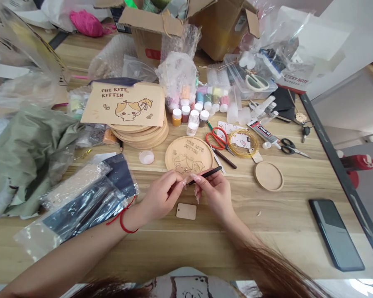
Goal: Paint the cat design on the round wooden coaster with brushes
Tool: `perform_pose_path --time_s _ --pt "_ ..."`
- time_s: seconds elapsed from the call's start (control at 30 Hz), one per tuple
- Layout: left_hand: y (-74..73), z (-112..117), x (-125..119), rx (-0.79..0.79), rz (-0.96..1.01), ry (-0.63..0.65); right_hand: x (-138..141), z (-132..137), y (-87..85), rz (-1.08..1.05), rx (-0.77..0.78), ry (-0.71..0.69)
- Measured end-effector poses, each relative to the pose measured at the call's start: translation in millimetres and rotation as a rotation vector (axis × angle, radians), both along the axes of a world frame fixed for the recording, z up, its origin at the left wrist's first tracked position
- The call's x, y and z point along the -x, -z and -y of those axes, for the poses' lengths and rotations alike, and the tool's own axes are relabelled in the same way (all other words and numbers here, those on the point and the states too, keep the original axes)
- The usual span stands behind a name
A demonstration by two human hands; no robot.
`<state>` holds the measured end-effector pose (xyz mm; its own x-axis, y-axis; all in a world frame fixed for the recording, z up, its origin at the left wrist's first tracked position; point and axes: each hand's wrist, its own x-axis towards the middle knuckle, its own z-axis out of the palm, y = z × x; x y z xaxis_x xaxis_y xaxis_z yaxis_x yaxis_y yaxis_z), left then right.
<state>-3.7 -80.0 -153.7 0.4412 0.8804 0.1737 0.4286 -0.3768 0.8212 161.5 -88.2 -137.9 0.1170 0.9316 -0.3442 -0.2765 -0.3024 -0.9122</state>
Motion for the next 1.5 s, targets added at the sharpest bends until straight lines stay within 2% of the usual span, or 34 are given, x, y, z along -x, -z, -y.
perform_pose_path --time_s 0.37,0.8,1.03,1.17,1.5 --pt "-1.1 1.6 -1.4 0.044 0.021 0.005 3.5 1.7 1.2 0.042 -0.003 -0.018" --pt "-6.4 6.3 -5.6 0.311 0.101 -0.016 1.9 3.8 4.7 0.015 0.019 -0.086" --pt "-3.6 3.1 -4.2 0.18 0.074 0.028 4.9 4.1 0.6 -0.021 0.045 -0.056" --pt "-4.1 1.8 -3.1 0.175 0.079 0.066 5.9 4.7 -2.3 -0.035 0.032 -0.062" --pt "-4.9 2.3 -1.6 0.4 0.167 0.076 2.4 5.7 -3.3 -0.036 -0.054 -0.058"
